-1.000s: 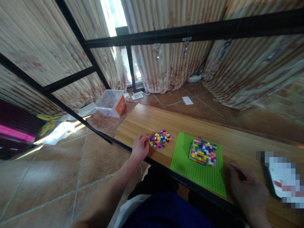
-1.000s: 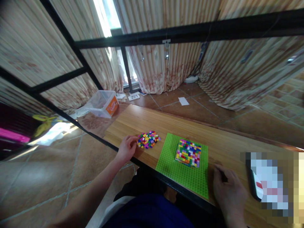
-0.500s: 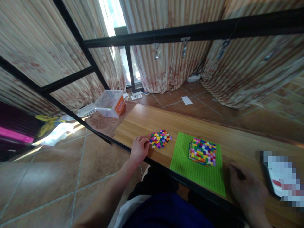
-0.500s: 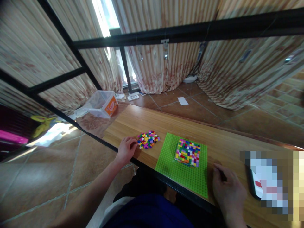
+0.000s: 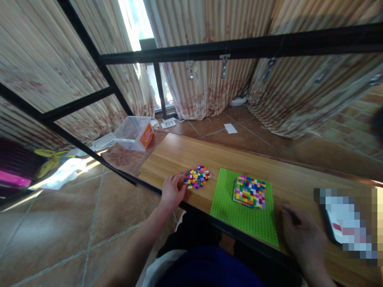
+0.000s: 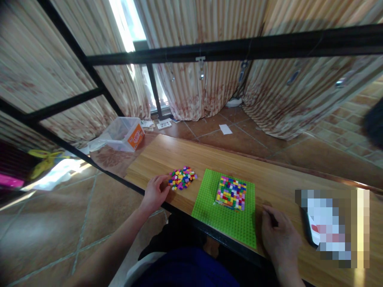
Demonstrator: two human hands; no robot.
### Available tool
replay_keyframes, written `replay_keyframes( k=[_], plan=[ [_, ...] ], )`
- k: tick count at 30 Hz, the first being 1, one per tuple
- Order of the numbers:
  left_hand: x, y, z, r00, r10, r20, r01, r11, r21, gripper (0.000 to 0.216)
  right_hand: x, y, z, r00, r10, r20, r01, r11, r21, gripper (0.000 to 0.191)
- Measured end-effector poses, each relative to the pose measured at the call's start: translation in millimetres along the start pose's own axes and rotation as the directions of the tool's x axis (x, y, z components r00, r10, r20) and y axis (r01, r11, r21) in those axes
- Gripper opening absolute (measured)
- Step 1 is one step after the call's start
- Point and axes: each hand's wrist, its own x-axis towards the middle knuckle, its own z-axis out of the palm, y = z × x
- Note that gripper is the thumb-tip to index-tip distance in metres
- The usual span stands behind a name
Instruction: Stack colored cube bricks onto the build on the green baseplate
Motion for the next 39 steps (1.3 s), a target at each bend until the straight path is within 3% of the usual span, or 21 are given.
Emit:
replay_keyframes(
  k=[10, 18, 27, 34, 37, 39],
  plan=[
    [3.0, 2.2, 1.8, 1.0, 0.023, 0.008, -0.023, 1.0, -0.002, 0.007, 0.2, -2.2, -1.9, 1.0, 0.012, 0.016, -0.011, 1.0, -0.009, 0.042],
    [1.7, -1.0, 3.9, 0.994, 0.1, 0.037, -0.103, 0.993, 0.065, 0.016, 0.7, -1.2, -0.5, 1.0, 0.008, 0.013, -0.008, 1.0, -0.004, 0.043],
    [3.3, -7.7, 11.3, 0.968, 0.251, -0.015, -0.248, 0.962, 0.117, 0.023, 1.1, -1.0, 0.7, 1.0, 0.0, 0.015, 0.001, 1.0, -0.019, 0.042],
    [-0.3, 3.1, 5.0, 0.985, 0.161, -0.064, -0.161, 0.987, 0.008, 0.02, 3.2, 1.6, 1.0, 1.0, 0.009, 0.008, -0.009, 1.0, 0.008, 0.039],
    [-4.1, 16.9, -1.0, 0.988, 0.15, -0.043, -0.153, 0.985, -0.077, 0.016, 4.0, -14.4, -8.9, 0.999, 0.053, -0.008, -0.052, 0.995, 0.083, 0.042],
    [-7.4, 30.5, -4.1, 0.986, 0.164, -0.028, -0.166, 0.974, -0.151, 0.014, 0.9, -40.8, -19.6, 0.996, 0.081, -0.021, -0.076, 0.981, 0.181, 0.041]
  ],
)
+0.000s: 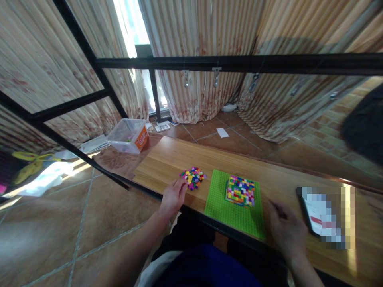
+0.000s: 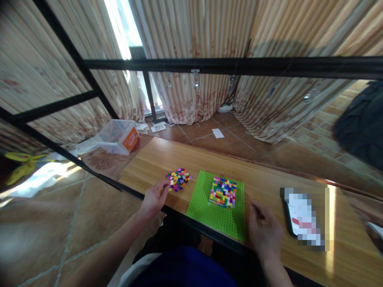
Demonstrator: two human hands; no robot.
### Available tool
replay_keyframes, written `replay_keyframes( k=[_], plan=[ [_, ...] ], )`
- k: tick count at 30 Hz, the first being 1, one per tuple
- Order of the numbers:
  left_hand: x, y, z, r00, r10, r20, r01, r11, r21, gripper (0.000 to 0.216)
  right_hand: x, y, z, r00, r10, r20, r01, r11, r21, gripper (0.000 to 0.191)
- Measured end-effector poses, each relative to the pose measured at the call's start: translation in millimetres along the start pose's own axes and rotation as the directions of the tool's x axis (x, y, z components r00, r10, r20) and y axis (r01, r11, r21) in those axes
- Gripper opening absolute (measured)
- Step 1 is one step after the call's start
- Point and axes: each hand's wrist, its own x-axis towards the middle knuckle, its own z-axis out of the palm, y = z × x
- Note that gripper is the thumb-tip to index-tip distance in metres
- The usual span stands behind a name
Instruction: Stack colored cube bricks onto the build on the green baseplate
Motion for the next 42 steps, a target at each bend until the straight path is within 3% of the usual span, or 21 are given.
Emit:
replay_keyframes(
  k=[3, 5, 9, 16, 24, 35, 39, 42],
  plan=[
    [-2.3, 27.3, 0.6, 1.0, 0.009, 0.024, -0.005, 0.991, -0.131, 0.011, -16.0, -57.0, -3.8, 0.985, -0.139, 0.099, 0.116, 0.971, 0.208, 0.033],
    [-5.4, 46.5, 1.1, 0.997, 0.023, 0.077, -0.007, 0.979, -0.205, 0.01, -29.1, -91.9, -0.6, 0.934, -0.294, 0.204, 0.22, 0.921, 0.322, 0.03],
    [-16.6, 74.2, 0.2, 0.969, 0.05, 0.242, 0.029, 0.95, -0.312, 0.012, -50.9, -123.1, 11.8, 0.867, -0.42, 0.268, 0.278, 0.854, 0.44, 0.026],
    [-31.2, 83.2, 0.8, 0.939, 0.042, 0.341, 0.078, 0.941, -0.33, 0.012, -65.8, -112.1, 13.6, 0.863, -0.384, 0.329, 0.196, 0.853, 0.483, 0.026],
    [-33.7, 87.4, 13.8, 0.944, 0.034, 0.328, 0.07, 0.951, -0.3, 0.01, -65.3, -111.3, 11.5, 0.86, -0.353, 0.37, 0.172, 0.881, 0.441, 0.021],
    [-27.9, 96.5, 34.5, 0.962, -0.037, 0.27, 0.112, 0.957, -0.268, 0.009, -58.1, -97.6, 16.2, 0.943, -0.27, 0.194, 0.195, 0.922, 0.334, 0.019],
    [-21.4, 85.8, 34.9, 0.966, -0.041, 0.256, 0.103, 0.966, -0.236, 0.012, -35.9, -89.4, 11.8, 0.973, -0.188, 0.135, 0.143, 0.947, 0.289, 0.027],
    [-17.3, 69.4, 35.4, 0.971, -0.053, 0.233, 0.1, 0.976, -0.193, 0.014, -15.0, -83.1, 10.7, 0.964, -0.235, 0.124, 0.202, 0.951, 0.232, 0.027]
  ],
)
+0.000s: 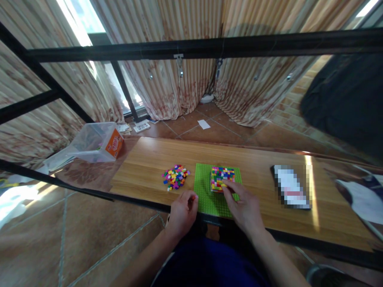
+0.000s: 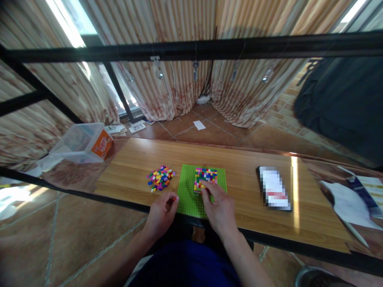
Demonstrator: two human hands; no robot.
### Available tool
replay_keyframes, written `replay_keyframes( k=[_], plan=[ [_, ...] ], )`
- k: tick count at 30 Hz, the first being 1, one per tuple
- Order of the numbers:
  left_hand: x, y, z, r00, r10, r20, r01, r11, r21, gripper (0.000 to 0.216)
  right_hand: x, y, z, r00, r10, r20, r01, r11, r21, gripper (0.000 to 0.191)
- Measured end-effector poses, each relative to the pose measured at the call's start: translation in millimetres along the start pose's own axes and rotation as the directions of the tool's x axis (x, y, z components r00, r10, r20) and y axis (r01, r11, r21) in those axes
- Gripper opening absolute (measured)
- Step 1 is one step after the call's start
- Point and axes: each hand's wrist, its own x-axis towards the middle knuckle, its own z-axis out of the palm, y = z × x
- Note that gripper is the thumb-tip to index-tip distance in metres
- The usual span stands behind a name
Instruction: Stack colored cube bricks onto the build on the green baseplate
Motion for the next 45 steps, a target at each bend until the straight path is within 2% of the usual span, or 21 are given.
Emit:
replay_keyframes(
  k=[3, 7, 14, 23, 29, 34, 37, 45],
  plan=[
    [4.1, -17.2, -2.7, 0.999, 0.005, -0.04, -0.004, 1.0, 0.012, 0.014, 17.0, 7.9, 1.4, 0.996, -0.085, 0.002, 0.085, 0.994, -0.071, 0.025],
    [6.6, -32.6, -4.3, 0.998, 0.053, -0.044, -0.053, 0.998, 0.017, 0.014, 31.6, 14.6, 15.0, 0.988, -0.151, -0.026, 0.146, 0.981, -0.124, 0.022],
    [6.1, -39.6, -4.2, 0.998, 0.065, -0.018, -0.065, 0.998, 0.006, 0.015, 36.2, 30.4, 35.1, 0.992, -0.045, -0.117, 0.028, 0.989, -0.146, 0.019],
    [5.4, -40.9, -2.2, 0.998, 0.064, -0.012, -0.064, 0.998, -0.005, 0.013, 38.7, 35.4, 34.2, 0.991, 0.109, -0.079, -0.107, 0.994, 0.022, 0.021],
    [6.1, -39.6, -3.2, 0.998, 0.055, -0.01, -0.055, 0.998, -0.011, 0.013, 45.1, 31.2, 26.0, 0.988, 0.135, -0.077, -0.134, 0.991, 0.024, 0.026],
    [6.2, -40.5, -2.9, 0.999, 0.05, -0.003, -0.05, 0.999, -0.012, 0.012, 58.4, 30.8, 24.4, 0.992, 0.118, -0.04, -0.121, 0.988, -0.098, 0.04],
    [6.0, -41.2, -2.6, 0.999, 0.05, 0.005, -0.049, 0.999, -0.008, 0.012, 62.5, 32.8, 28.1, 0.992, 0.128, 0.016, -0.124, 0.981, -0.151, 0.042],
    [5.3, -39.9, -2.5, 1.0, 0.026, 0.012, -0.025, 1.0, -0.018, 0.012, 59.4, 38.5, 34.2, 0.991, 0.111, 0.069, -0.107, 0.993, -0.059, 0.036]
  ],
)
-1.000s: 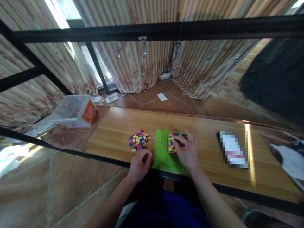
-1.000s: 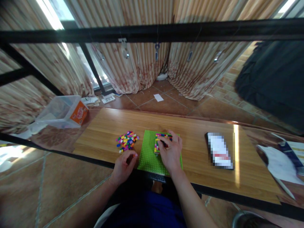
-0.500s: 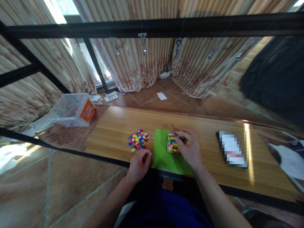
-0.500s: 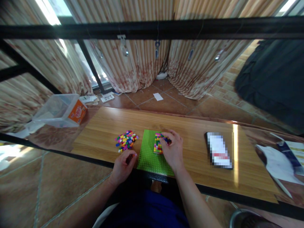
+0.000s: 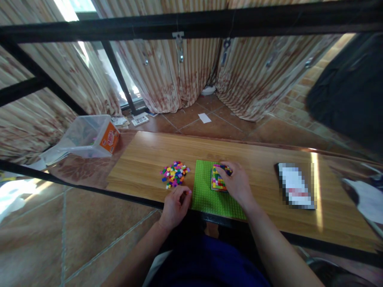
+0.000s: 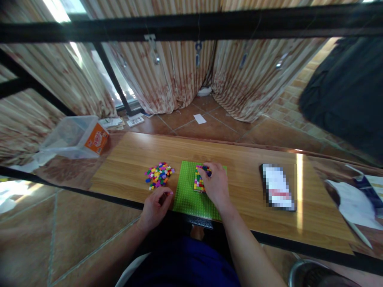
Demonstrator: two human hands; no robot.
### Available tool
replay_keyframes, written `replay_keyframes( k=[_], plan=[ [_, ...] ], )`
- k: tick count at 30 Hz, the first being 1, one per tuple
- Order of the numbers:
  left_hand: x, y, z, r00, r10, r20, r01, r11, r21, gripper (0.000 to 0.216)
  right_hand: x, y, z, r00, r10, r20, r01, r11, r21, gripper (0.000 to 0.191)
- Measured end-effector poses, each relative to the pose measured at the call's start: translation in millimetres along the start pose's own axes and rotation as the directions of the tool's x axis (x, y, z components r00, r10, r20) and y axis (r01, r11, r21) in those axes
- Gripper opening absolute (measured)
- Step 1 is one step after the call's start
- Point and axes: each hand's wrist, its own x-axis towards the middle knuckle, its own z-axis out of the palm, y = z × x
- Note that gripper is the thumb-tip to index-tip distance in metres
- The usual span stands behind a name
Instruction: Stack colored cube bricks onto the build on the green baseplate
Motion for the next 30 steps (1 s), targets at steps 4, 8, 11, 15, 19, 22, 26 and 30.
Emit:
replay_keyframes(
  k=[4, 8, 11, 15, 19, 22, 26, 30],
  plan=[
    [3.6, 4.3, -0.8, 0.999, -0.033, 0.008, 0.033, 0.999, -0.039, 0.014, -0.2, 0.6, 2.2, 1.0, -0.021, -0.008, 0.021, 1.0, -0.007, 0.034],
    [9.2, 9.5, -0.8, 0.999, -0.053, -0.014, 0.051, 0.993, -0.106, 0.017, 0.3, 1.6, 3.5, 0.999, -0.033, -0.008, 0.033, 0.999, -0.027, 0.033],
    [11.4, 13.9, -0.8, 0.998, -0.062, -0.03, 0.056, 0.983, -0.173, 0.017, 0.3, 1.4, 0.1, 0.998, -0.057, -0.007, 0.057, 0.998, -0.037, 0.035],
    [10.3, 22.8, -2.9, 0.994, -0.109, -0.006, 0.103, 0.955, -0.279, 0.017, -8.6, -10.2, -11.7, 0.985, -0.105, -0.135, 0.097, 0.993, -0.067, 0.035],
    [8.9, 35.6, -7.6, 0.994, -0.112, 0.008, 0.108, 0.936, -0.334, 0.016, -33.5, -38.8, -21.0, 0.971, -0.23, -0.063, 0.232, 0.973, 0.018, 0.026],
    [9.3, 47.1, -11.9, 0.999, -0.052, -0.006, 0.047, 0.951, -0.305, 0.014, -53.8, -60.0, -19.0, 0.949, -0.304, 0.079, 0.292, 0.946, 0.14, 0.025],
    [9.4, 61.7, -17.2, 0.999, 0.029, -0.022, -0.034, 0.969, -0.244, 0.012, -68.4, -72.3, -10.7, 0.944, -0.308, 0.121, 0.282, 0.94, 0.192, 0.024],
    [8.4, 68.8, -16.9, 0.996, 0.04, -0.073, -0.053, 0.982, -0.182, 0.011, -72.5, -72.8, -6.2, 0.957, -0.272, 0.099, 0.249, 0.947, 0.201, 0.023]
  ],
)
